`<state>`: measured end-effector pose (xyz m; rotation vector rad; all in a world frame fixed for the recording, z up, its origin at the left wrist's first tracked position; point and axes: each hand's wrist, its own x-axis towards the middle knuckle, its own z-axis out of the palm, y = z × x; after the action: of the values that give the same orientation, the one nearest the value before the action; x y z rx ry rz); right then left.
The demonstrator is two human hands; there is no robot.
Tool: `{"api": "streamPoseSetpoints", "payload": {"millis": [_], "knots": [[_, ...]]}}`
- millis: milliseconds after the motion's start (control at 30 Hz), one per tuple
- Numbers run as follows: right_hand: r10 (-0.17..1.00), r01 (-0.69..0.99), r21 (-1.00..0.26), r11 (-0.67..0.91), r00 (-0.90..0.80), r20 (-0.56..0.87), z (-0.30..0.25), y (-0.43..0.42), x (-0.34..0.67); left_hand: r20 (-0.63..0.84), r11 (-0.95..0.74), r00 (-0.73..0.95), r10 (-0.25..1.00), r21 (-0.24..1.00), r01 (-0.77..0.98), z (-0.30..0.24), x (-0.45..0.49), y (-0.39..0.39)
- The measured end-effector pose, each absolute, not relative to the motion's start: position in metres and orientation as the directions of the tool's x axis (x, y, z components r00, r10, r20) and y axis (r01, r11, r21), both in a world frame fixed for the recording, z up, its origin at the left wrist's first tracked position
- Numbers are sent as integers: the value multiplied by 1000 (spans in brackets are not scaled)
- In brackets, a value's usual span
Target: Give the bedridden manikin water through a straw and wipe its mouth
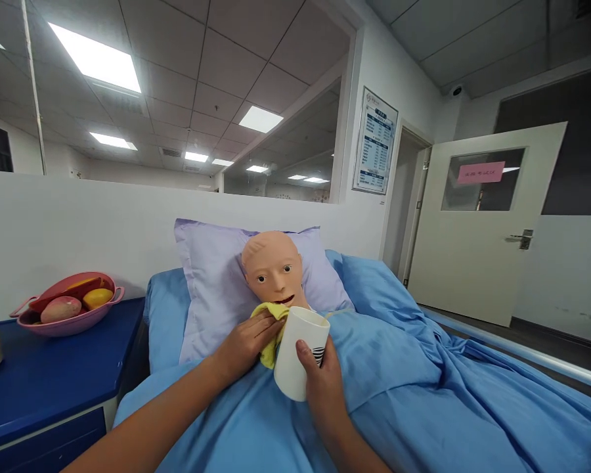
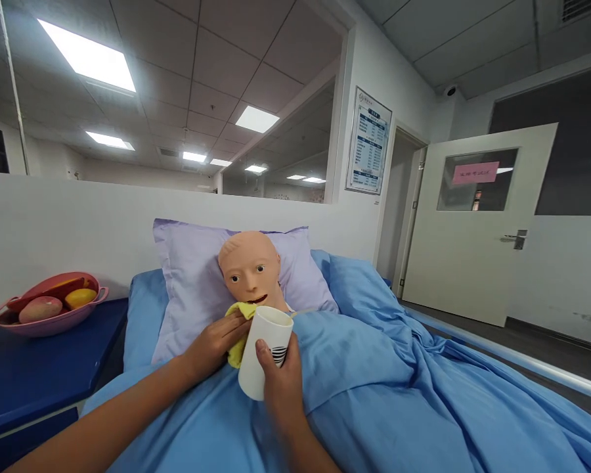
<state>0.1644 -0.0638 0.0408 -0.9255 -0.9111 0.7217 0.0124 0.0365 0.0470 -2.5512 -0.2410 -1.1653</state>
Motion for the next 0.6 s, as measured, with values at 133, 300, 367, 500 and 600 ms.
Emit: {"api": "streamPoseSetpoints", "payload": {"millis": [133,300,367,500,600], "knots": [[833,-124,-905,408,456,313,43,-65,164,846,-942,440,301,191,277,28,-9,20],[862,-95,-912,400,377,339,38,-65,163,380,-356,41,924,896,-267,26,-25,-24],[884,-93,-921,379,329,331,35,-66,163,95,-46,81,992,883,-467,22,-24,-36],[911,-49,-938,343,262,319,30,-67,163,-58,171,193,980,744,-646,-2,-24,-42],[920,-4,-947,322,240,311,28,-67,163,12,155,232,973,710,-687,-19,-28,-40]]}}
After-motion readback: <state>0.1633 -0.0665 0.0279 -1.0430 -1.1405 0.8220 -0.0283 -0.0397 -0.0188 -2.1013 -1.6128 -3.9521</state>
